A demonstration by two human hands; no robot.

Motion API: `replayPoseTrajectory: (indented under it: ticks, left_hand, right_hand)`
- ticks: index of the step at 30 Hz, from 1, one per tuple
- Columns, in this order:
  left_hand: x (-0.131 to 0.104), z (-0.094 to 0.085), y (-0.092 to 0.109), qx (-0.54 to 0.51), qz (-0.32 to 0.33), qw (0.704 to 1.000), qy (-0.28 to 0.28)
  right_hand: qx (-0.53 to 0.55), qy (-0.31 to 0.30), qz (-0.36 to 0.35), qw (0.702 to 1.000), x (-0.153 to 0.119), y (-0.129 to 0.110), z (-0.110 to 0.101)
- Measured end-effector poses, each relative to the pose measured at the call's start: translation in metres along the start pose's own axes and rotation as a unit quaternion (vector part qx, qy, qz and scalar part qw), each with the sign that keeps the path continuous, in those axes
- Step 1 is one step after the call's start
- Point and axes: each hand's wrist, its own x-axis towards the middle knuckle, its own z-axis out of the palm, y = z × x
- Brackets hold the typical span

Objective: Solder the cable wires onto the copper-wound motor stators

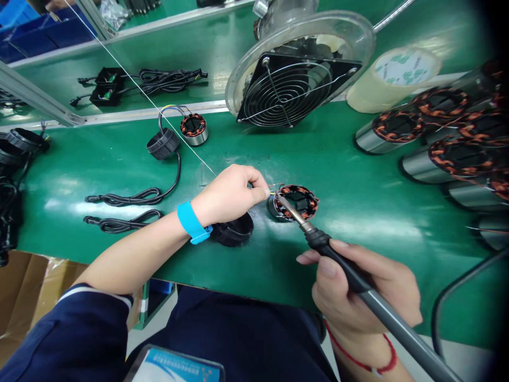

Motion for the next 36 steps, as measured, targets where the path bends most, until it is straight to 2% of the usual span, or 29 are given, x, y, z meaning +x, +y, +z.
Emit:
replayPoseTrajectory:
  ticks: [11,16,19,23,28,33,36]
  left_hand:
    - [0.001,0.0,-0.001,0.004,0.005,1.0,-0.001]
    - [0.001,0.0,-0.001,0.003,0.001,1.0,0.004]
    - [0.0,0.001,-0.001,0.023,0.003,1.0,0.007]
    - [-0.004,0.002,0.001,0.11,0.031,0.993,0.031]
    - [-0.013,0.008,0.002,0.232,0.077,0.968,0.054]
    - [-0.021,0.014,-0.004,0.355,0.182,0.907,0.133]
    - [-0.023,0.015,-0.006,0.386,0.217,0.885,0.143]
  right_hand:
    - [0.011,0.005,0.007,1.0,0.008,0.002,-0.001]
    - [-0.02,-0.048,0.06,0.997,0.022,0.0,-0.001]
    - [-0.042,-0.065,0.023,0.997,0.034,-0.002,0.001]
    - [-0.054,-0.027,-0.007,0.998,0.031,-0.002,0.003]
    - [-0.047,-0.005,0.037,0.998,0.006,0.0,-0.002]
    - [0.007,0.006,-0.014,1.0,0.001,0.002,-0.004]
    - [0.028,0.019,-0.029,0.999,0.003,0.004,-0.002]
